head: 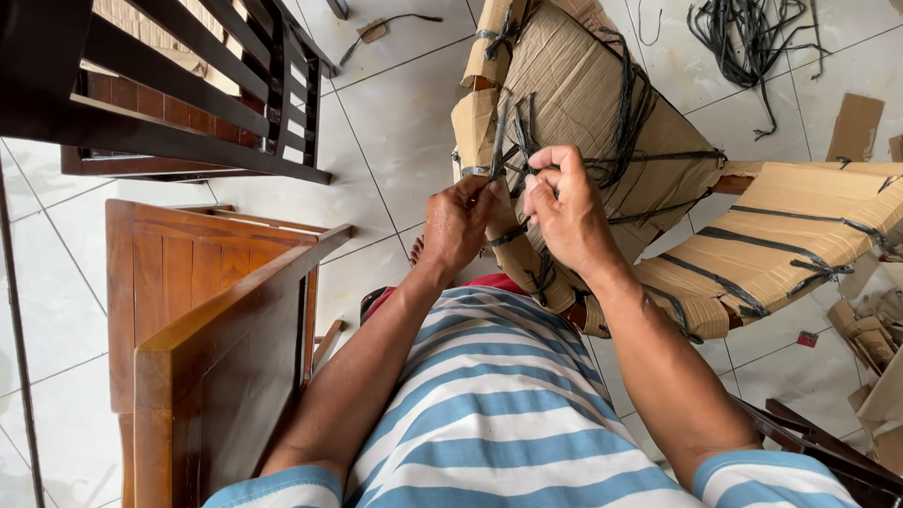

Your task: The person wraps the components of a wooden chair frame with cardboard strips and secures them by tying black plastic cord around the protective layers.

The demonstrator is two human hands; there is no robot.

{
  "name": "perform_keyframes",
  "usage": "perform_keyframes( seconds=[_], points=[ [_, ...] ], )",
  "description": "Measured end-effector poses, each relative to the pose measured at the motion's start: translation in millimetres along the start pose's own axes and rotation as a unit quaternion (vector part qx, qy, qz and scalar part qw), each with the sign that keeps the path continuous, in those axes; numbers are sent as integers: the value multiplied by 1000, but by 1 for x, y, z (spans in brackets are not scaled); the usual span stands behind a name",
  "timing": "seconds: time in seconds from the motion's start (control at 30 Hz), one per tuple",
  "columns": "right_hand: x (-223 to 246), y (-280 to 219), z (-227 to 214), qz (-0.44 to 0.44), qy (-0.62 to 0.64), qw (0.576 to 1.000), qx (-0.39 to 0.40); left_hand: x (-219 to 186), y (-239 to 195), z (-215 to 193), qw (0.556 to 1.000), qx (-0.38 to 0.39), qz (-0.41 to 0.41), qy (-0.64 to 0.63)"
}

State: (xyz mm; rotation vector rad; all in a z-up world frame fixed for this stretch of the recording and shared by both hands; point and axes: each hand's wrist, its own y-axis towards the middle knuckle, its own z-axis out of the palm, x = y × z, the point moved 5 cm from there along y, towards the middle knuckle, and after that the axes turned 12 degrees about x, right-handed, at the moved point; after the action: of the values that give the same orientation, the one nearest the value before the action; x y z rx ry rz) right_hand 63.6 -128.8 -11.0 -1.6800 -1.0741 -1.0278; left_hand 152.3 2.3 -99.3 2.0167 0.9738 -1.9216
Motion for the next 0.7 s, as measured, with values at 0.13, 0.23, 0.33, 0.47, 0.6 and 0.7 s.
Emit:
perform_keyframes(
  seconds=[0.13, 0.23, 0.33, 0.47, 0.6, 0.7],
  points=[
    [18, -2, 18, -24, -91, 995, 35, -6, -2, 7, 1000, 12, 13, 13],
    [25, 4, 24, -49, -105, 992, 57, -5, -5, 11, 996, 73, 41, 20],
    [28, 8, 21, -38, -118, 990, 62, -11, -7, 12, 993, 103, 59, 13],
    [36, 14, 17, -53, -130, 988, 66, -24, -11, 6, 995, 91, 47, 15],
    [42, 16, 0, -82, -173, 981, 39, -42, -17, 4, 997, 71, 12, -14],
    [24, 12, 0, -65, -219, 972, 62, -38, -19, 3, 997, 66, 6, -28]
  ],
)
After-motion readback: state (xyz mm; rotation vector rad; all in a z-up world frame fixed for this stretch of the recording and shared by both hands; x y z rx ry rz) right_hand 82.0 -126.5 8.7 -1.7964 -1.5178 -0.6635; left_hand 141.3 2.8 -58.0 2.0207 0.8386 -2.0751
